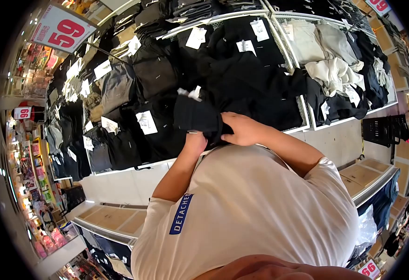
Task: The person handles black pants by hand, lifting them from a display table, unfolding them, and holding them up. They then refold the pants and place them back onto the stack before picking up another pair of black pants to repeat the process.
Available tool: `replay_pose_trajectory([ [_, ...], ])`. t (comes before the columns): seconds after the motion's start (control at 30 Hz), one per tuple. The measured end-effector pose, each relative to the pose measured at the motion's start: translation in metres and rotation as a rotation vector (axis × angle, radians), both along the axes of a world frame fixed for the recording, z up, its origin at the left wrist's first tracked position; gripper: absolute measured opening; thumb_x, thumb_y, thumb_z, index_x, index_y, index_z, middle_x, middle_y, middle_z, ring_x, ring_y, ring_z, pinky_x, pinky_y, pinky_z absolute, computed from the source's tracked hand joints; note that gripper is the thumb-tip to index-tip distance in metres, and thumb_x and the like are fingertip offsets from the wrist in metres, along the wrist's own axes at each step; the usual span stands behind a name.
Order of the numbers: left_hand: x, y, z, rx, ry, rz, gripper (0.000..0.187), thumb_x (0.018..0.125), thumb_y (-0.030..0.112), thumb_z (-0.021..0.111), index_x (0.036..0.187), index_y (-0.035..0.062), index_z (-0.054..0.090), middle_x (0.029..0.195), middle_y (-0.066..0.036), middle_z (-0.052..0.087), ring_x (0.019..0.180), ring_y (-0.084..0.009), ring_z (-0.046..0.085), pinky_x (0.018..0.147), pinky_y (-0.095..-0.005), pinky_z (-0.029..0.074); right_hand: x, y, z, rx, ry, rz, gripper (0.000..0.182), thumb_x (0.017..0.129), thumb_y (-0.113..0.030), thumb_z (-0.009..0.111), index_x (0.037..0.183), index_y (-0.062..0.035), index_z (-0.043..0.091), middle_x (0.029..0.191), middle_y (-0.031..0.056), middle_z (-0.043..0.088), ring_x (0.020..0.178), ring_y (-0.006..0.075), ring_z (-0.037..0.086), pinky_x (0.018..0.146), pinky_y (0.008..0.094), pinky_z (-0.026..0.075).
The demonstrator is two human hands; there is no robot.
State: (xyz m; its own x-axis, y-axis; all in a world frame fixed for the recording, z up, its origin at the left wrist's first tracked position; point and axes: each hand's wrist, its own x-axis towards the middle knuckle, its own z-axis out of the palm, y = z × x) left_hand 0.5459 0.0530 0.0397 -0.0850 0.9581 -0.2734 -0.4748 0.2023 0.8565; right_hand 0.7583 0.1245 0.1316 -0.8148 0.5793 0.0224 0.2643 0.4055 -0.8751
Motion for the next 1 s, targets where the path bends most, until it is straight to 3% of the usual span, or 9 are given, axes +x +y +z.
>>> replay_pose_trajectory([
  [0.23, -0.019, -0.004, 0.038, 0.114, -0.298, 0.101, 0.046, 0.096, 0.017, 0.066, 0.138, 0.0042, 0.054, 0.130, -0.006, 0.063, 0.120, -0.0234, 0.061, 0.104, -0.0412, 0.049, 0.014, 0.012, -0.010, 0.256, 0.066, -0.465, 0.069, 0.078, -0.013, 0.080, 0.141, -0.0039, 0.052, 0.148, 0.0191, 0.049, 0.138, 0.0398, 0.043, 0.114, 0.0448, 0.036],
  [0.3, -0.042, -0.011, 0.023, -0.034, -0.550, 0.012, 0.050, 0.094, 0.025, 0.070, 0.136, 0.0036, 0.055, 0.130, -0.008, 0.063, 0.122, -0.0242, 0.060, 0.106, -0.0425, 0.049, 0.018, 0.020, -0.041, 0.260, 0.101, -0.482, 0.061, 0.077, -0.011, 0.079, 0.133, -0.0021, 0.058, 0.138, 0.0194, 0.057, 0.131, 0.0388, 0.052, 0.109, 0.0435, 0.042],
  [0.37, -0.052, -0.009, 0.026, -0.045, -0.501, 0.058, 0.045, 0.095, 0.026, 0.068, 0.132, 0.0030, 0.057, 0.133, -0.011, 0.062, 0.127, -0.0269, 0.057, 0.110, -0.0446, 0.046, 0.031, 0.040, -0.077, 0.122, -0.058, -0.352, 0.047, 0.079, -0.008, 0.076, 0.123, 0.0008, 0.064, 0.123, 0.0200, 0.065, 0.117, 0.0378, 0.062, 0.101, 0.0414, 0.049],
  [0.47, -0.089, -0.008, 0.044, 0.142, -0.502, 0.152, 0.044, 0.091, 0.011, 0.059, 0.134, 0.0008, 0.056, 0.141, -0.014, 0.057, 0.135, -0.0318, 0.050, 0.117, -0.0483, 0.036, 0.045, 0.054, -0.060, 0.269, -0.001, -0.729, 0.033, 0.085, -0.006, 0.068, 0.116, 0.0025, 0.065, 0.112, 0.0207, 0.069, 0.104, 0.0359, 0.068, 0.092, 0.0395, 0.053],
  [0.53, -0.109, -0.012, 0.076, 0.168, -0.468, 0.238, 0.048, 0.092, 0.016, 0.056, 0.138, 0.0005, 0.054, 0.143, -0.012, 0.056, 0.136, -0.0306, 0.050, 0.119, -0.0481, 0.034, 0.067, 0.067, -0.036, 0.202, 0.082, -1.087, 0.032, 0.089, -0.008, 0.066, 0.120, 0.0016, 0.066, 0.113, 0.0175, 0.070, 0.103, 0.0256, 0.067, 0.093, 0.0366, 0.051],
  [0.63, -0.153, -0.029, 0.086, 0.247, -0.558, 0.176, 0.049, 0.094, 0.020, 0.054, 0.140, 0.0016, 0.053, 0.145, -0.010, 0.056, 0.137, -0.0292, 0.049, 0.119, -0.0472, 0.033, 0.133, 0.096, -0.053, 0.297, 0.244, -1.306, 0.040, 0.094, -0.018, 0.069, 0.125, 0.0054, 0.063, 0.119, 0.0194, 0.070, 0.106, 0.0268, 0.066, 0.095, 0.0378, 0.049],
  [0.73, -0.174, -0.038, 0.076, 0.296, -0.631, 0.133, 0.046, 0.096, 0.021, 0.054, 0.138, 0.0009, 0.055, 0.144, -0.011, 0.057, 0.136, -0.0293, 0.051, 0.117, -0.0466, 0.035, 0.158, 0.089, -0.046, 0.073, 0.011, -1.301, 0.049, 0.093, -0.023, 0.071, 0.130, 0.0085, 0.059, 0.124, 0.0230, 0.068, 0.113, 0.0294, 0.064, 0.099, 0.0372, 0.047],
  [0.83, -0.171, -0.039, 0.074, 0.183, -0.486, 0.315, 0.047, 0.096, 0.022, 0.055, 0.137, 0.0001, 0.055, 0.143, -0.012, 0.058, 0.133, -0.0313, 0.054, 0.115, -0.0472, 0.037, 0.203, 0.096, -0.175, 0.076, -0.239, -1.368, 0.058, 0.093, -0.024, 0.070, 0.136, 0.0099, 0.052, 0.136, 0.0275, 0.059, 0.126, 0.0376, 0.058, 0.109, 0.0390, 0.042],
  [1.0, -0.177, -0.060, 0.104, 0.198, -0.539, 0.257, 0.056, 0.095, 0.026, 0.053, 0.142, -0.0044, 0.049, 0.144, -0.017, 0.056, 0.134, -0.0366, 0.051, 0.114, -0.0510, 0.038, 0.041, 0.012, -0.118, 0.358, -0.348, -0.993, 0.056, 0.088, -0.014, 0.069, 0.138, 0.0028, 0.051, 0.139, 0.0247, 0.055, 0.132, 0.0396, 0.050, 0.113, 0.0434, 0.039],
])
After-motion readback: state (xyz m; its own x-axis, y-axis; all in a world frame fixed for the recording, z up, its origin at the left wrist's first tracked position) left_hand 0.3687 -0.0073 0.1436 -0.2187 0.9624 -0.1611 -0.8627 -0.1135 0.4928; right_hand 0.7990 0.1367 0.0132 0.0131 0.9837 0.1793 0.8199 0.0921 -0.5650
